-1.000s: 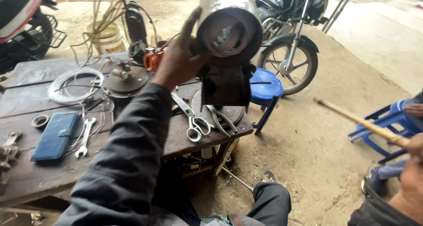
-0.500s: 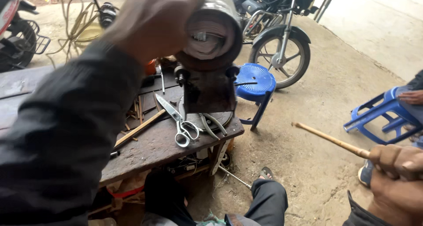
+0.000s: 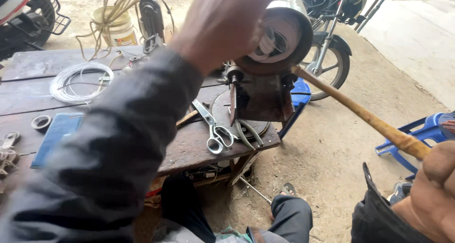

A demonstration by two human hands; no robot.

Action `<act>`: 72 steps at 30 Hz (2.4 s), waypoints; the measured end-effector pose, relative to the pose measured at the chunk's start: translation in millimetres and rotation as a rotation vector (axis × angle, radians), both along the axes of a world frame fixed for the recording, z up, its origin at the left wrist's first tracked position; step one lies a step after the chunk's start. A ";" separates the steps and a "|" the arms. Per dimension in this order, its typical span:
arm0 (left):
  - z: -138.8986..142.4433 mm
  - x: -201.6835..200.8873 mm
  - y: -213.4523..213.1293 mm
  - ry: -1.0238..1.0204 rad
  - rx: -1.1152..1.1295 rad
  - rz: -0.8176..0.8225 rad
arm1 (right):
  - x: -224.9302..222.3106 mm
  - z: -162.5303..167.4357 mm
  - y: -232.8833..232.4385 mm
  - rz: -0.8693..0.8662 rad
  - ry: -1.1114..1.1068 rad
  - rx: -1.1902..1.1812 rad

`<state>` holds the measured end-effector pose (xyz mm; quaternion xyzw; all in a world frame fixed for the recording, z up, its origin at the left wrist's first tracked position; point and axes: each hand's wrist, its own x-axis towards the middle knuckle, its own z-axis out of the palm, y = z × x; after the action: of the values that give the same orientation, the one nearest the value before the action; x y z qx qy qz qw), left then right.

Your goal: The person winds white wire onto a cylindrical motor drum mounted on a bench, using a wooden stick to push and guide the wire coils inside the drum. They then cut the wire with scissors, adjust and tighten the wound coil by hand, and finally lift the drum off its mount.

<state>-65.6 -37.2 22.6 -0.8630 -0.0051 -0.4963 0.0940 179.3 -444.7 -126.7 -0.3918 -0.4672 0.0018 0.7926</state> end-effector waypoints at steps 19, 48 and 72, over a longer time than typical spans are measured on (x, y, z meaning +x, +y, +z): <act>-84.4 11.6 -38.5 0.061 -0.037 0.263 | -113.1 118.2 104.3 0.008 -0.929 0.054; -88.9 35.7 -59.0 0.061 -0.220 0.367 | -118.8 80.0 127.2 -0.033 -0.367 0.143; -94.2 37.9 -73.5 0.000 -0.468 0.152 | -121.1 90.4 194.2 -0.114 -0.674 0.133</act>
<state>-27.7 -110.8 -71.6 -0.8585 -0.1851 -0.4728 -0.0715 58.2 -250.5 -36.2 -0.3435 -0.6792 -0.2023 0.6163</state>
